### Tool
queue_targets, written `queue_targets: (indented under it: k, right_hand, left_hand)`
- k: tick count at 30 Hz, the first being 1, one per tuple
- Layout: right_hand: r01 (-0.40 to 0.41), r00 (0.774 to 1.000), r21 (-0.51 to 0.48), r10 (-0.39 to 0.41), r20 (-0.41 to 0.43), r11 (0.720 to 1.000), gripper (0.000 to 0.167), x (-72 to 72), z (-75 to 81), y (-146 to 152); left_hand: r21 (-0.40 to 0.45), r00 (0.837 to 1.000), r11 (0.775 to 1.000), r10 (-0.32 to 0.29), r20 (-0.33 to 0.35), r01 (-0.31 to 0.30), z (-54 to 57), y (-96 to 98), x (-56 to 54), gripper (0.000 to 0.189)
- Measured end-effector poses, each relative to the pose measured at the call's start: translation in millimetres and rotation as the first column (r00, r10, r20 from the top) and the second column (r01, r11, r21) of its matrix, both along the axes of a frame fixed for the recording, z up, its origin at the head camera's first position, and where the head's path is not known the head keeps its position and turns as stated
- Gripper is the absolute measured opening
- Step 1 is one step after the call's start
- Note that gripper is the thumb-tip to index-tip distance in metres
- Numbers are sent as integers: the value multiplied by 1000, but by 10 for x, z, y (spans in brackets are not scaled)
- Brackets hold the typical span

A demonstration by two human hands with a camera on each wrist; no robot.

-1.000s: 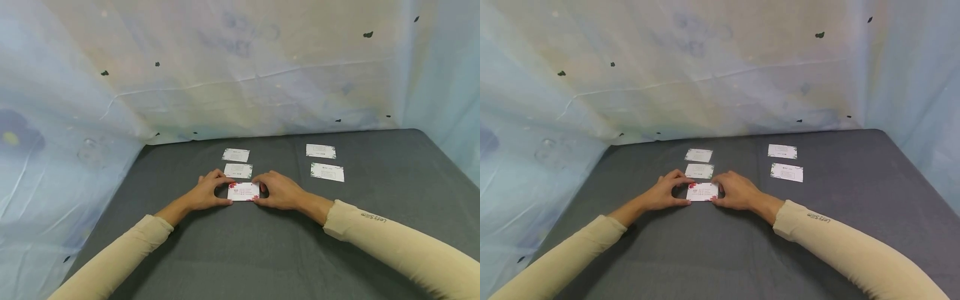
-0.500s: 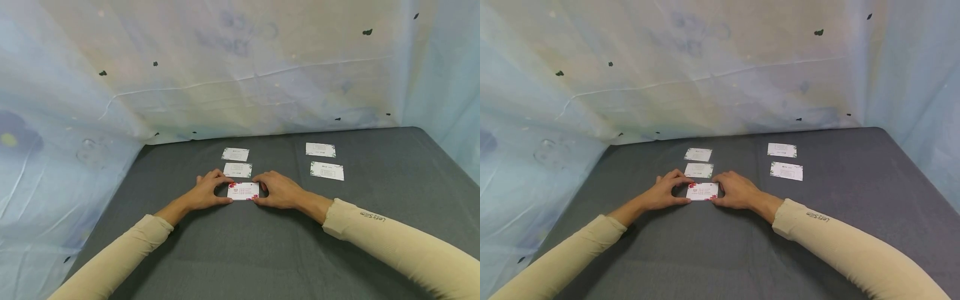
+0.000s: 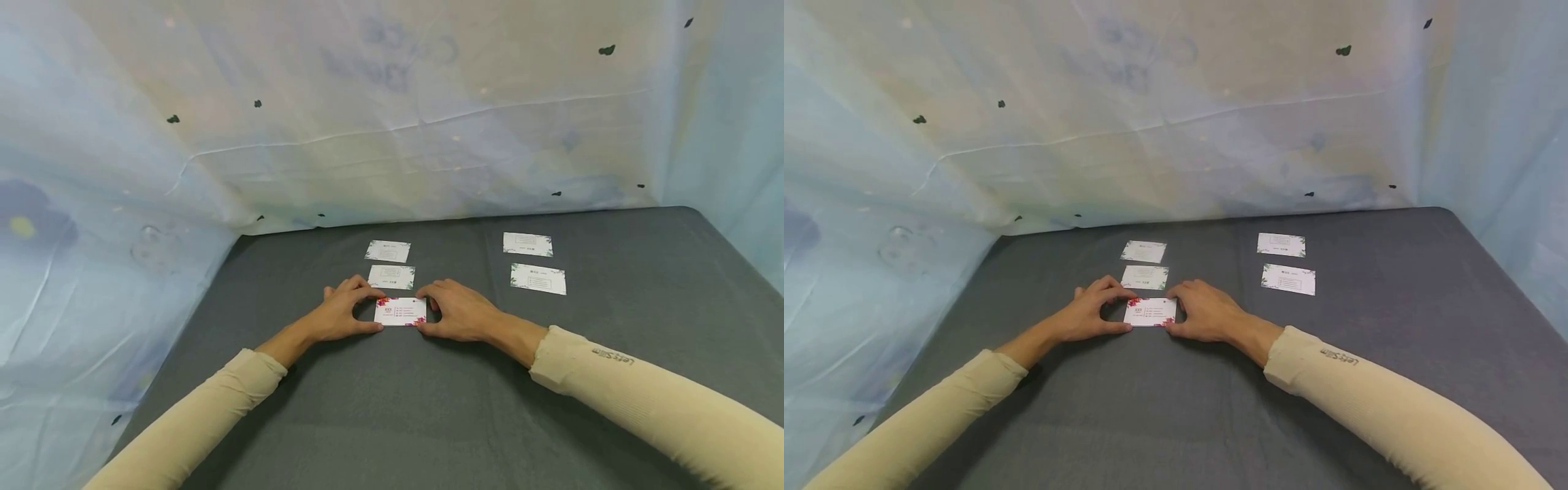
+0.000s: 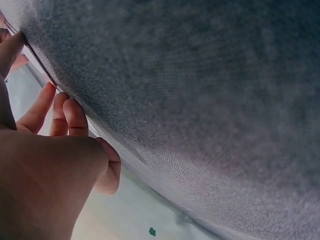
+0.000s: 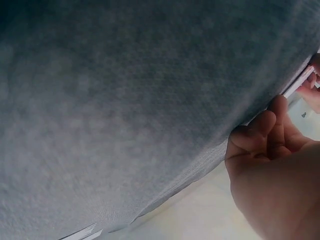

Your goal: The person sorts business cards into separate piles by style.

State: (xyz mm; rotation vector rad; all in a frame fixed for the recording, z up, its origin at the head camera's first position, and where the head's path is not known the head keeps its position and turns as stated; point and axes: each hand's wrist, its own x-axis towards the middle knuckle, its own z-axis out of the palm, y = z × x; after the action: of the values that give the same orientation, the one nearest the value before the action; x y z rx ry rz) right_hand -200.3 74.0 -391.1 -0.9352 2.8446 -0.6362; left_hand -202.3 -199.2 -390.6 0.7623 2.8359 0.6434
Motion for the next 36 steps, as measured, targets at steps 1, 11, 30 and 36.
queue_targets:
  k: [1, 11, 30, 36]
  right_hand:
    - [-1, 1000, 4, 1, -3, 1000, 54, 0, -1, 2]
    - [0, 1000, -6, 0, -4, 1000, 54, 9, -39, -5]
    - [-12, 1000, -24, 12, 8, 1000, 58, -10, -2, -22]
    - [11, 1000, -76, -11, 10, 997, 61, -114, 78, 29]
  left_hand:
    - [4, 1000, 1000, 1, 3, -1, -1, 1, 0, 57]
    - [8, 999, 1000, 9, 32, -9, -11, -6, 3, 57]
    - [28, 997, 999, 28, 67, -30, 21, -41, -26, 64]
    - [36, 998, 999, -11, 68, 9, 48, -84, -83, 76]
